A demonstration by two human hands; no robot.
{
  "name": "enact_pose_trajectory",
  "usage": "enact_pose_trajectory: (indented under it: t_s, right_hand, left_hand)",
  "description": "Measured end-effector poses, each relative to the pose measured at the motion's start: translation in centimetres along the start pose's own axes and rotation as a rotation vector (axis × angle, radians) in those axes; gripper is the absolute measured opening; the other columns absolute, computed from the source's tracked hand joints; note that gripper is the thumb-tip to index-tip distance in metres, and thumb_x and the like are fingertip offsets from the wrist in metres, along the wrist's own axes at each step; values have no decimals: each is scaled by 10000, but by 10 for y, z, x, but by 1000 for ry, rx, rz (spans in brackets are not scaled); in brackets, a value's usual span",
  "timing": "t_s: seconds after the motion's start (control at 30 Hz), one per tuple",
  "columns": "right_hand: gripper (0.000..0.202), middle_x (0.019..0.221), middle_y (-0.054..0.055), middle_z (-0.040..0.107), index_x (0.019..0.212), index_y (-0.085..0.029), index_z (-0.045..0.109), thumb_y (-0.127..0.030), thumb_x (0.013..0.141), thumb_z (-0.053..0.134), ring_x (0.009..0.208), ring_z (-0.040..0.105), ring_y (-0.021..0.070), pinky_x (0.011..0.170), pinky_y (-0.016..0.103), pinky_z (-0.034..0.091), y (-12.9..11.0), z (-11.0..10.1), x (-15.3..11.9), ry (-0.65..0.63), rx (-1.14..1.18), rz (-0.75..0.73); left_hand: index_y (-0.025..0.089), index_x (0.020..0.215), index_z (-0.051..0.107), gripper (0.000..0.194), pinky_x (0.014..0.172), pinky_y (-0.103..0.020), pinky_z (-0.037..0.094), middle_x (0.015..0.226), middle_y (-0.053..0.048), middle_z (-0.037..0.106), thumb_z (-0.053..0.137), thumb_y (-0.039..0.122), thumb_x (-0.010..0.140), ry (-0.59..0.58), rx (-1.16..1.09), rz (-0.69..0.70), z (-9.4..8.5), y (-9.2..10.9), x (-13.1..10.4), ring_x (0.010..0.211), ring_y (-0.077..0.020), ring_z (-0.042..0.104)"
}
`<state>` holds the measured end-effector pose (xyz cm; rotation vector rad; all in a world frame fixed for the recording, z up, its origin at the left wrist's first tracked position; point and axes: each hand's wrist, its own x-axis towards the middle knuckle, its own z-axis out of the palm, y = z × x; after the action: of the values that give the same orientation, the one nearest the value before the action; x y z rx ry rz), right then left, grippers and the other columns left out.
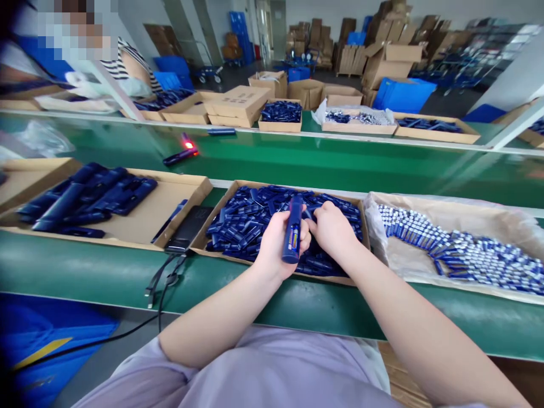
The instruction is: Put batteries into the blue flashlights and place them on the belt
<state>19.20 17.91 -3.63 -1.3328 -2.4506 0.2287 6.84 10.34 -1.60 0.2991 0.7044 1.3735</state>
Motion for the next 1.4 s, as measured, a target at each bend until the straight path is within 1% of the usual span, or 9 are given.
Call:
enact_pose_trajectory:
  t_s: [0.1, 0.2, 0.43, 0.57, 0.63, 0.77, 0.93, 1.2, 1.4]
  right_hand:
    - [261, 750, 89, 619, 701, -154, 666, -185, 871, 470, 715, 594, 178, 686, 283, 482, -8, 11, 15, -9, 40, -61]
    - [267, 879, 107, 678, 847, -152, 717, -242, 898, 471, 856, 634, 216, 807, 335, 505, -3, 8, 15, 45, 79, -97]
    - [332, 1088, 78, 703, 1095, -202, 727, -359, 906, 504, 1034, 632, 251, 933, 440, 498, 30, -19, -13, 229, 207, -17]
    - [320, 961, 53, 719, 1087, -237, 715, -447, 867, 614, 776, 657, 198, 695, 347, 551, 28, -44, -46, 144, 480, 189]
    - [289, 964, 42, 712, 1047, -250, 720, -460, 866, 635, 742, 653, 171, 635, 293, 543, 20, -55, -60, 87, 588, 175]
    - [183, 1057, 22, 688, 995, -281, 735, -353, 913, 589, 989, 654, 180, 825, 276, 543, -1, -64, -71, 49, 469, -31]
    - [178, 1048, 1, 690, 1054, -260, 689, -301, 904, 601, 833, 659, 149, 735, 266, 543, -21, -59, -72, -76, 373, -9]
    - [145, 1051, -12, 698, 997, -234, 673, -210, 934, 545, 956, 656, 126, 858, 242, 519, -26, -61, -74, -16, 298, -185]
    - [144, 1026, 2, 699, 1020, -206, 668, -179, 923, 565, 936, 662, 122, 844, 237, 531, -36, -56, -77, 50, 242, -157]
  left_hand:
    - [154, 929, 541, 263, 447, -190, 354, 616, -2, 547, 491, 412, 917, -40, 26, 30, -2, 2, 3, 461, -94, 478]
    - [153, 931, 548, 314, 480, -192, 393, 689, -7, 570, 529, 466, 916, -18, 32, 61, -9, 4, 6, 498, -87, 507]
    - [140, 1022, 592, 278, 431, -177, 347, 689, -5, 530, 446, 363, 943, -51, 7, -118, -17, 10, 4, 469, -74, 477]
    - [130, 912, 594, 211, 471, -167, 406, 767, -30, 563, 524, 329, 921, -85, 14, -212, -16, 3, -1, 553, -72, 518]
    - [141, 920, 600, 198, 487, -170, 439, 794, -38, 584, 560, 335, 914, -94, 57, -260, -16, -4, -3, 581, -80, 538]
    - [166, 975, 637, 198, 553, -230, 540, 755, -33, 590, 539, 333, 935, -101, 91, -342, -16, -15, -8, 614, -104, 573]
    - [170, 995, 657, 233, 610, -254, 574, 876, -64, 649, 497, 334, 957, -135, 89, -365, -12, -18, -9, 702, -118, 625]
    - [143, 876, 627, 261, 549, -195, 503, 781, -41, 623, 616, 404, 885, -156, 51, -317, -13, -22, -9, 607, -93, 585]
    - [160, 902, 646, 231, 511, -178, 448, 774, -13, 611, 659, 384, 847, -141, 47, -161, -13, -29, -10, 614, -95, 572]
